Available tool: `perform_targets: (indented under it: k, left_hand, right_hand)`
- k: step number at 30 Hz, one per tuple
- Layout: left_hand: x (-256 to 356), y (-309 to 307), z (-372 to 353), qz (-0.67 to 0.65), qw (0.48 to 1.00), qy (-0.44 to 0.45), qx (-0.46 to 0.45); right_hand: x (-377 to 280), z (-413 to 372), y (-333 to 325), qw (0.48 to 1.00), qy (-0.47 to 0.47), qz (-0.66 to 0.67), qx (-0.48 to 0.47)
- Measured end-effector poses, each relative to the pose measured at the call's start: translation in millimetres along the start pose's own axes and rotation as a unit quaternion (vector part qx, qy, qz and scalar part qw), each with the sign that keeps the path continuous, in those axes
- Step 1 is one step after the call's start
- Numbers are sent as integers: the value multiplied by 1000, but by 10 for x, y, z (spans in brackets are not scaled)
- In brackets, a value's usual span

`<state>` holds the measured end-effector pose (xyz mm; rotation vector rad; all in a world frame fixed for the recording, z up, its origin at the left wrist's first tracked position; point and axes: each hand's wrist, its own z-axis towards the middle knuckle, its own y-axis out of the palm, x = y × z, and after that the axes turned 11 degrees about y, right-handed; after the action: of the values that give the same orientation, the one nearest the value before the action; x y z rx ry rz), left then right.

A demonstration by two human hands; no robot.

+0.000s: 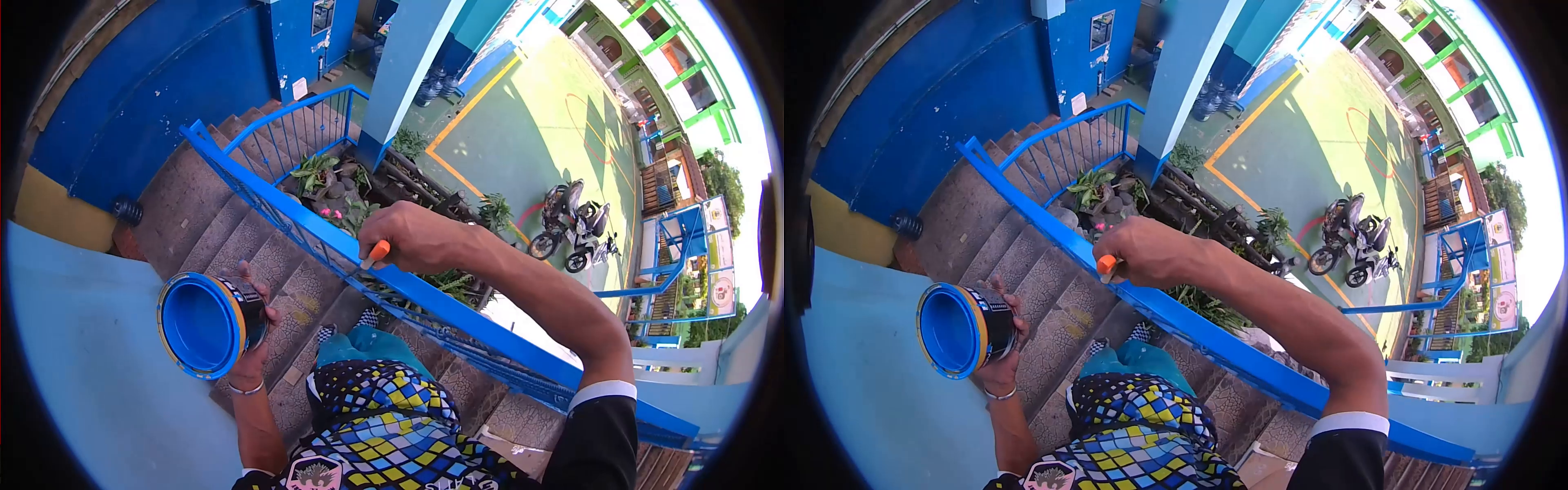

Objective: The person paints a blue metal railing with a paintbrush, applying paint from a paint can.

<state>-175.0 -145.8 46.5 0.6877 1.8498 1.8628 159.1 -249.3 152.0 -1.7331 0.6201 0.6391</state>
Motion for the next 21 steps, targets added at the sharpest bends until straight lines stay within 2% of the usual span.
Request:
perform_targets:
  k: [2,4,6,8,11,14,15,18,19,21]
  left_hand:
    - [151,18,-53,14,1000,-15,-3]
    - [264,7,-74,21,999,-37,-2]
    - [356,28,-7,17,997,-81,-4]
    - [348,59,42,0,994,-111,-5]
    - [324,68,83,20,987,-156,-5]
    - [149,196,132,1,976,-219,-2]
    - [31,259,123,-16,970,-242,2]
    - [-277,399,76,16,958,-283,-37]
    - [-399,535,28,1,953,-302,14]
    - [-616,676,-36,11,944,-330,0]
  right_hand:
    - [-133,-464,9,998,31,-36,-43]
    - [-375,-976,-19,997,76,0,-24]
    - [-582,-1444,-116,990,134,-20,-42]
    - [-823,-1874,-158,980,196,-14,-22]
    - [-1464,-2269,-292,930,360,-64,-34]
    - [-1977,-2538,-368,898,423,-99,69]
    - [-2088,-2614,-395,909,391,-73,124]
    - [-2401,-2690,-318,896,293,-35,333]
    - [-2439,-2674,-297,895,242,-4,376]
    - [-2468,-2589,-265,883,128,61,448]
